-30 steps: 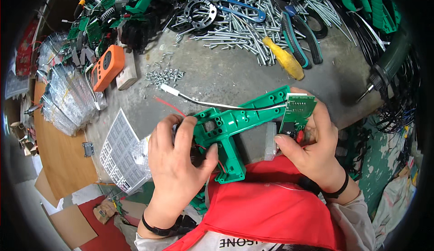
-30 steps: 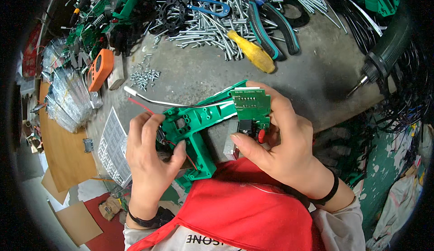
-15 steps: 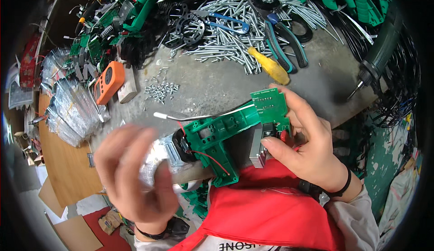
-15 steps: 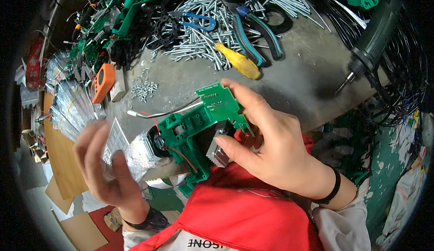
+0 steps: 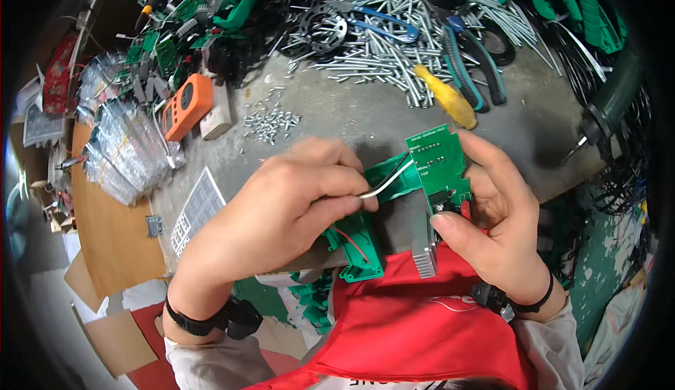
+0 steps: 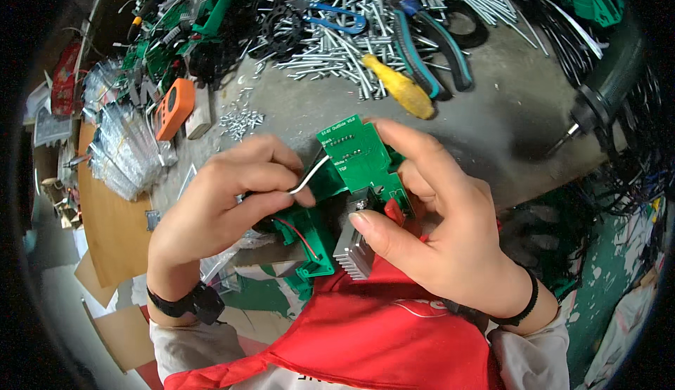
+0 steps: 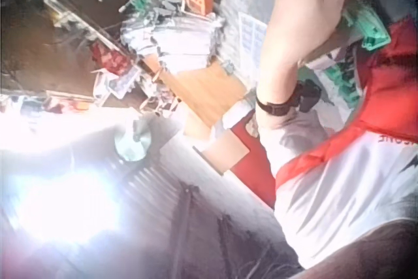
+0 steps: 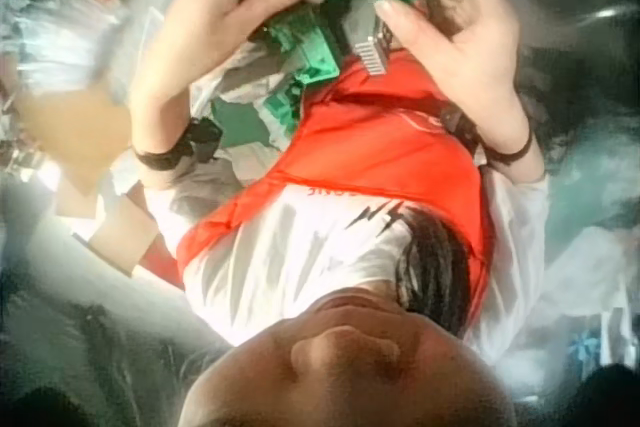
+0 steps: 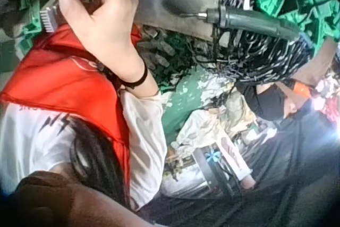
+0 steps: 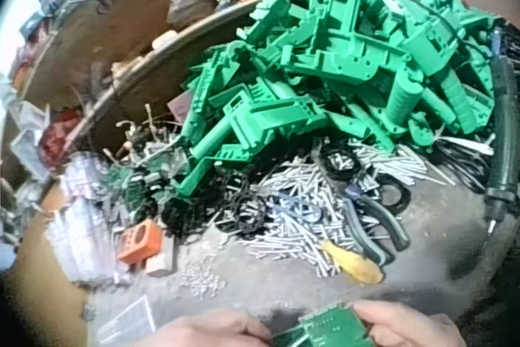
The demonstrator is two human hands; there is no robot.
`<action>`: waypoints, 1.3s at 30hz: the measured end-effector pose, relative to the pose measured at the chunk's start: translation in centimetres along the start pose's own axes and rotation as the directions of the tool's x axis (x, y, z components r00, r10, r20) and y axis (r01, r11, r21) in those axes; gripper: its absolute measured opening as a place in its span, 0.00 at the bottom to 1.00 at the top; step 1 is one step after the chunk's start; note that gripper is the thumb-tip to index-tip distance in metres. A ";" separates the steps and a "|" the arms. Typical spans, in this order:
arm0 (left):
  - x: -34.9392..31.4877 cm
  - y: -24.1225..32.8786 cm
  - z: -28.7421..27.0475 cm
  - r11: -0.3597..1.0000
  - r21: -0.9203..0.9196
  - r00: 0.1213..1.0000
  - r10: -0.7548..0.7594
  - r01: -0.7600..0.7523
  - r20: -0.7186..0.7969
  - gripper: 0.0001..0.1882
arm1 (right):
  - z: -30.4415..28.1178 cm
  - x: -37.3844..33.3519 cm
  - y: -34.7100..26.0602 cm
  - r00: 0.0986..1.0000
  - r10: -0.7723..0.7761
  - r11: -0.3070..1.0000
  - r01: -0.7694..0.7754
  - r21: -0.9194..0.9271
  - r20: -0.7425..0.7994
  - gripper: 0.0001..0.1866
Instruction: Assembling a green plastic hand tool by connecting wires to a circuit board and securing the plastic casing with screws.
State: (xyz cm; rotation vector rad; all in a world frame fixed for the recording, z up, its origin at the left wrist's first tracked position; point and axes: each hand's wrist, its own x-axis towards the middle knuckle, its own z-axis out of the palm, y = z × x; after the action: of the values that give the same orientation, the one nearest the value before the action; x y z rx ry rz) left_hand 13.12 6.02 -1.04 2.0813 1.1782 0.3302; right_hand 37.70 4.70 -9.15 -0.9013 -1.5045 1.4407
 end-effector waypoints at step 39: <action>0.2 -1.8 -1.9 0.962 0.271 0.961 -0.090 0.017 0.262 0.07 | 2.0 -0.6 -0.7 0.999 0.051 0.957 -0.047 -0.285 0.008 0.36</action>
State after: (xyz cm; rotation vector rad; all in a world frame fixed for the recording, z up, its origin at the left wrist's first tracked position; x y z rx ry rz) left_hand 11.07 7.67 -0.92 2.2310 1.1581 -0.1486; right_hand 36.13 3.27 -8.45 -1.1083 -1.7425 1.2866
